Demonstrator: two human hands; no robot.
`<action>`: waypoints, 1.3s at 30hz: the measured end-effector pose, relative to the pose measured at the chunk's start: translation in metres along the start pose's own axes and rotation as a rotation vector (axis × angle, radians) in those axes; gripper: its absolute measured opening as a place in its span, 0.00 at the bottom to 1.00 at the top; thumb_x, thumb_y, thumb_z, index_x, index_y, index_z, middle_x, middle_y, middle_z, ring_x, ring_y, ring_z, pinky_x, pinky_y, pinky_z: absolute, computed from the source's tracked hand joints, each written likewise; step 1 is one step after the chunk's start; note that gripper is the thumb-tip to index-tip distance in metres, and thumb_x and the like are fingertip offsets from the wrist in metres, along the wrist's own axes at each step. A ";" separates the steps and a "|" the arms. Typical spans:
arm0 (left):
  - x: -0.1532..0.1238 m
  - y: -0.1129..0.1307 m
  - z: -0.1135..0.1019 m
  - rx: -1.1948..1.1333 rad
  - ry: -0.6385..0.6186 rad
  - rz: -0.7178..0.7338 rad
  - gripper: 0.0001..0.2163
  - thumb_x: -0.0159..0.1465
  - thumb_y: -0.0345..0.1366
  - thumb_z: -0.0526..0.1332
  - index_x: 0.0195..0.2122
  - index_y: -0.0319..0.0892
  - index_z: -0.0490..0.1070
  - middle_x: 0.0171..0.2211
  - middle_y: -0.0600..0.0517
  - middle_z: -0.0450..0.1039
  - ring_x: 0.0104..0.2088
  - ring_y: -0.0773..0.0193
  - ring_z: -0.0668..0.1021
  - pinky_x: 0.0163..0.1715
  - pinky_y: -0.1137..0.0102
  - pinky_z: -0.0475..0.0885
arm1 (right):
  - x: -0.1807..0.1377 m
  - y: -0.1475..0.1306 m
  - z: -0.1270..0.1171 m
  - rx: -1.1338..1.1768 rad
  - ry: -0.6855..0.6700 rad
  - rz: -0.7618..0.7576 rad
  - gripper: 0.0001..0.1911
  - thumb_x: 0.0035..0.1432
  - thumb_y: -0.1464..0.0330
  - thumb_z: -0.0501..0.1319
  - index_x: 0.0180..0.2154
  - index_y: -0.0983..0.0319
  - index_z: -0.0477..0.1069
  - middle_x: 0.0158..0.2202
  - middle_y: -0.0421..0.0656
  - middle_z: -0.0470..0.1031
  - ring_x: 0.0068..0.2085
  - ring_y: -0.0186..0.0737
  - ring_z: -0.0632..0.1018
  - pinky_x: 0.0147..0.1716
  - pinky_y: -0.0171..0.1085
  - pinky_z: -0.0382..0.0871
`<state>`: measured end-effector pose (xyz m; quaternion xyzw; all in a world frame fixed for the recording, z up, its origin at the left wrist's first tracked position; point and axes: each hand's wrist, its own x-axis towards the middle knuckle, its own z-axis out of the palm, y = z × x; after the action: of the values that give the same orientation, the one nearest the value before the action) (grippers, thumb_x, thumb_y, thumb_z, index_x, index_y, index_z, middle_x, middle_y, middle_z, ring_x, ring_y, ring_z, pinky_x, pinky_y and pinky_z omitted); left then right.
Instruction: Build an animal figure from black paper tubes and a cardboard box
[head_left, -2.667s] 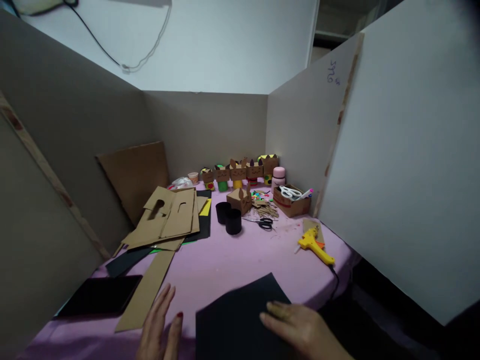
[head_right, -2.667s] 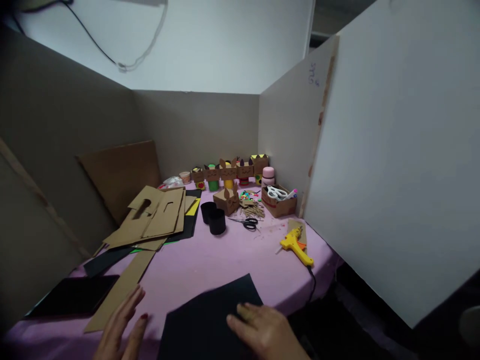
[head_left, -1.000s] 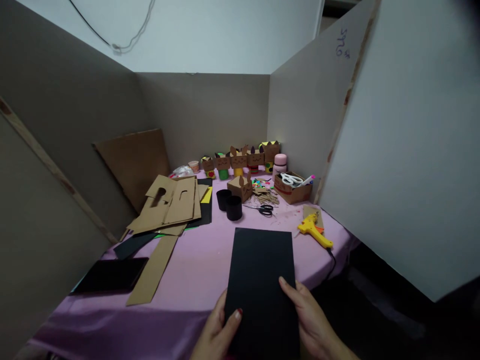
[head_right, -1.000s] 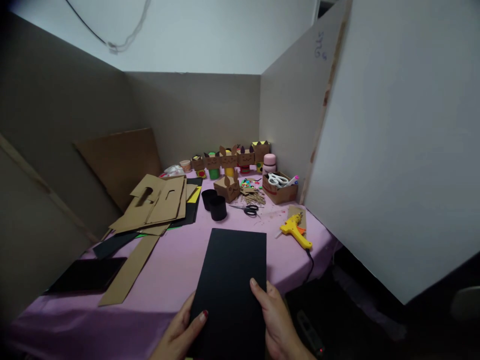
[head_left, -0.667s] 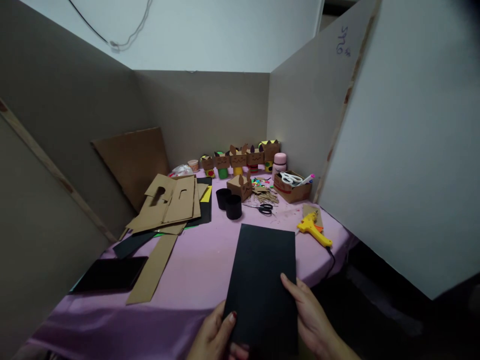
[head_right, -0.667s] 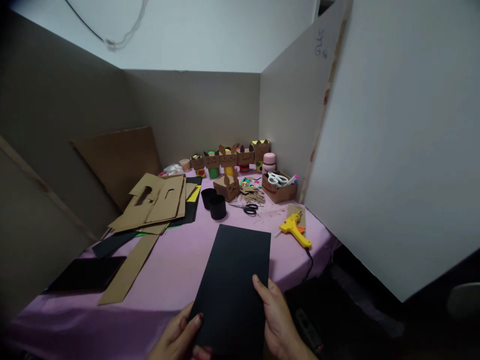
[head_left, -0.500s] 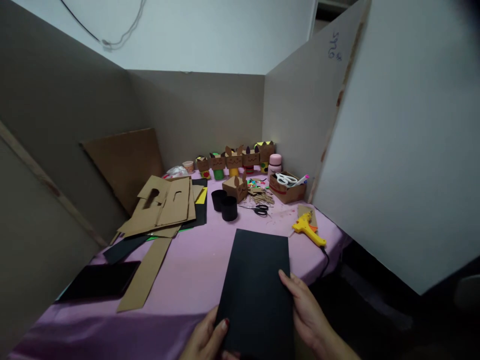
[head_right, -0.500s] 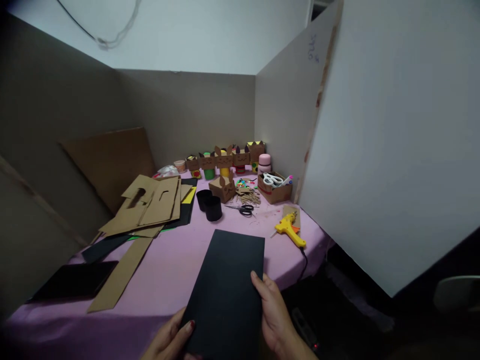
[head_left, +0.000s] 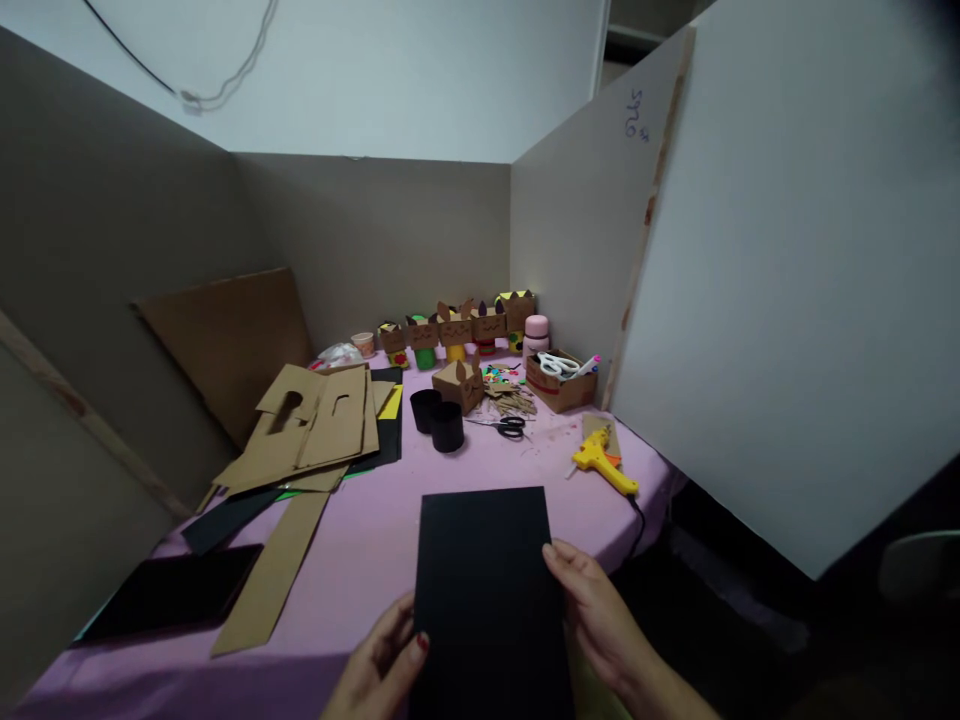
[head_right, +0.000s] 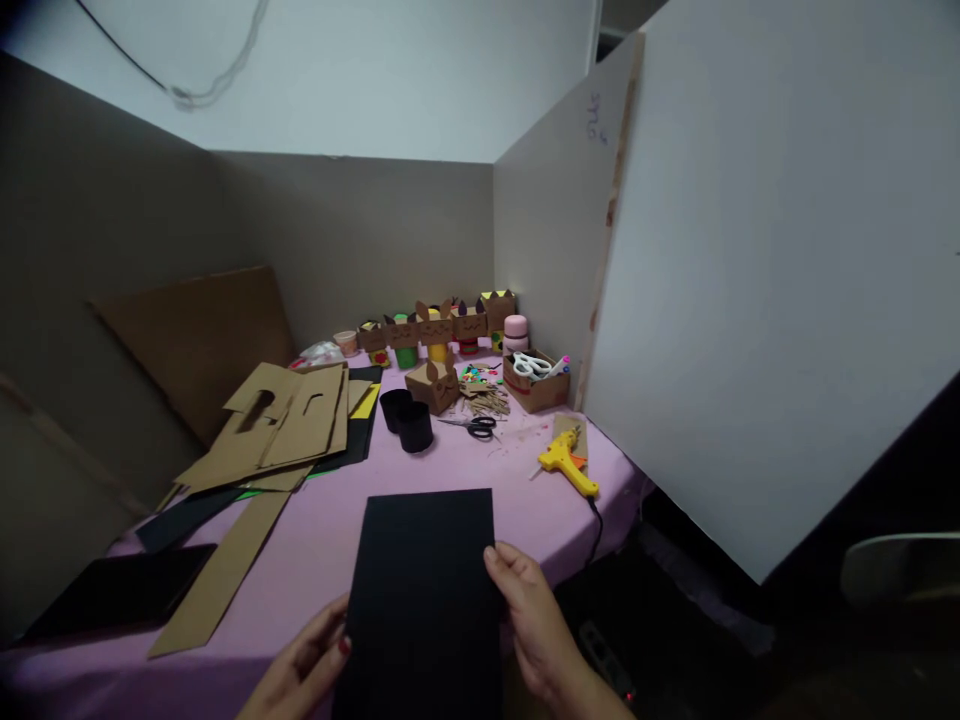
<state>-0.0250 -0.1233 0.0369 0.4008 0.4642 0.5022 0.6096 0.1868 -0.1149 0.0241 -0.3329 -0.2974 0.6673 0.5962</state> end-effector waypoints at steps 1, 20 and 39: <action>0.005 0.006 0.002 -0.024 0.044 0.015 0.22 0.46 0.48 0.70 0.41 0.45 0.76 0.45 0.48 0.78 0.51 0.48 0.74 0.51 0.59 0.68 | 0.000 0.001 0.002 -0.028 -0.030 -0.006 0.16 0.52 0.58 0.65 0.37 0.63 0.78 0.33 0.44 0.81 0.36 0.43 0.79 0.39 0.39 0.68; 0.006 0.036 0.018 0.088 0.258 0.000 0.17 0.49 0.53 0.65 0.33 0.47 0.78 0.35 0.54 0.81 0.42 0.52 0.78 0.32 0.71 0.74 | -0.002 -0.009 0.027 -0.035 -0.005 -0.157 0.13 0.50 0.59 0.67 0.25 0.61 0.71 0.20 0.34 0.67 0.24 0.31 0.66 0.25 0.30 0.62; -0.006 0.033 0.022 0.032 0.224 0.013 0.11 0.53 0.45 0.63 0.26 0.42 0.78 0.24 0.55 0.78 0.26 0.62 0.75 0.26 0.74 0.71 | -0.007 -0.006 0.016 -0.230 0.153 -0.194 0.17 0.50 0.58 0.66 0.21 0.60 0.64 0.20 0.33 0.52 0.24 0.32 0.54 0.22 0.28 0.55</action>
<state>-0.0123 -0.1241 0.0746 0.3552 0.5348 0.5402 0.5441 0.1782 -0.1216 0.0392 -0.4184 -0.3564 0.5408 0.6368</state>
